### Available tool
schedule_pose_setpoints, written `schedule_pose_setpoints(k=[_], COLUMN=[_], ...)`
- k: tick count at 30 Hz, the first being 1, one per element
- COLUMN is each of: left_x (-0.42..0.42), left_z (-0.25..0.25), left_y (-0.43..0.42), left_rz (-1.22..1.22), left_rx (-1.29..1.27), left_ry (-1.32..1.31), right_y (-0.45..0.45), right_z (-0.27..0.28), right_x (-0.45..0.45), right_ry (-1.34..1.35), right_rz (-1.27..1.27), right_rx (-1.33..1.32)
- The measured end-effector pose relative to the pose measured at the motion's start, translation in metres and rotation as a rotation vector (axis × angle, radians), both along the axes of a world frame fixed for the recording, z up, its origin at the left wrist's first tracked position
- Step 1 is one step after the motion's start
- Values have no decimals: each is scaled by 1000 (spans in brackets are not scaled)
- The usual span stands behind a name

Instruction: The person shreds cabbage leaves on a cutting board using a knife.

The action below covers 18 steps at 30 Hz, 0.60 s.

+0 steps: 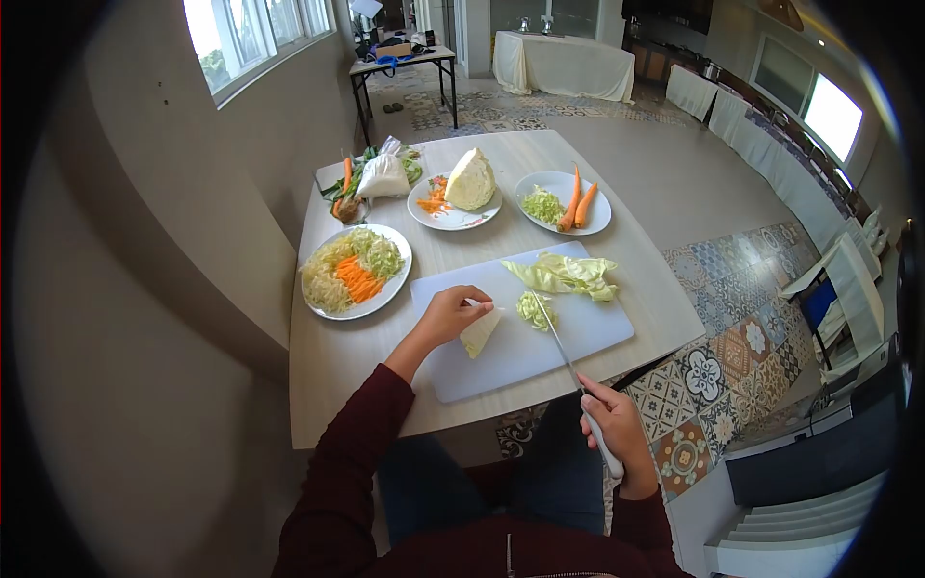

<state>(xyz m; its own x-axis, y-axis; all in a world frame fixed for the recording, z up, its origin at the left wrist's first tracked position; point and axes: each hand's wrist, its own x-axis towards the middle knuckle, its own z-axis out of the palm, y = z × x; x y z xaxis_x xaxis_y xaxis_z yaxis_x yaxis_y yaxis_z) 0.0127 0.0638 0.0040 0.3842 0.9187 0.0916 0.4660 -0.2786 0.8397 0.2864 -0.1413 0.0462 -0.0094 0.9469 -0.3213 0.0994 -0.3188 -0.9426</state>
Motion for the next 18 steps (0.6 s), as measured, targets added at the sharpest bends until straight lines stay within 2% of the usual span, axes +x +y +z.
schedule_pose_setpoints(k=[4, 7, 10, 13, 16, 18], left_x=[-9, -18, -27, -26, -25, -23], left_z=[-9, -10, -10, -5, -18, -19], left_y=[1, -3, -5, -9, -7, -9], left_rz=[110, 184, 261, 250, 150, 126], left_rx=[150, 150, 351, 255, 508, 509], left_ry=[-172, -254, -42, 5, 248, 271], right_y=[-3, -4, -3, 0, 3, 3], right_z=[-7, -7, -11, -13, -15, -12], right_x=[-1, -3, -4, -5, -5, -8], right_ry=[37, 24, 38, 36, 24, 29], right_rz=[-18, -19, -42, -57, -64, -71], right_rx=[32, 57, 83, 115, 151, 152])
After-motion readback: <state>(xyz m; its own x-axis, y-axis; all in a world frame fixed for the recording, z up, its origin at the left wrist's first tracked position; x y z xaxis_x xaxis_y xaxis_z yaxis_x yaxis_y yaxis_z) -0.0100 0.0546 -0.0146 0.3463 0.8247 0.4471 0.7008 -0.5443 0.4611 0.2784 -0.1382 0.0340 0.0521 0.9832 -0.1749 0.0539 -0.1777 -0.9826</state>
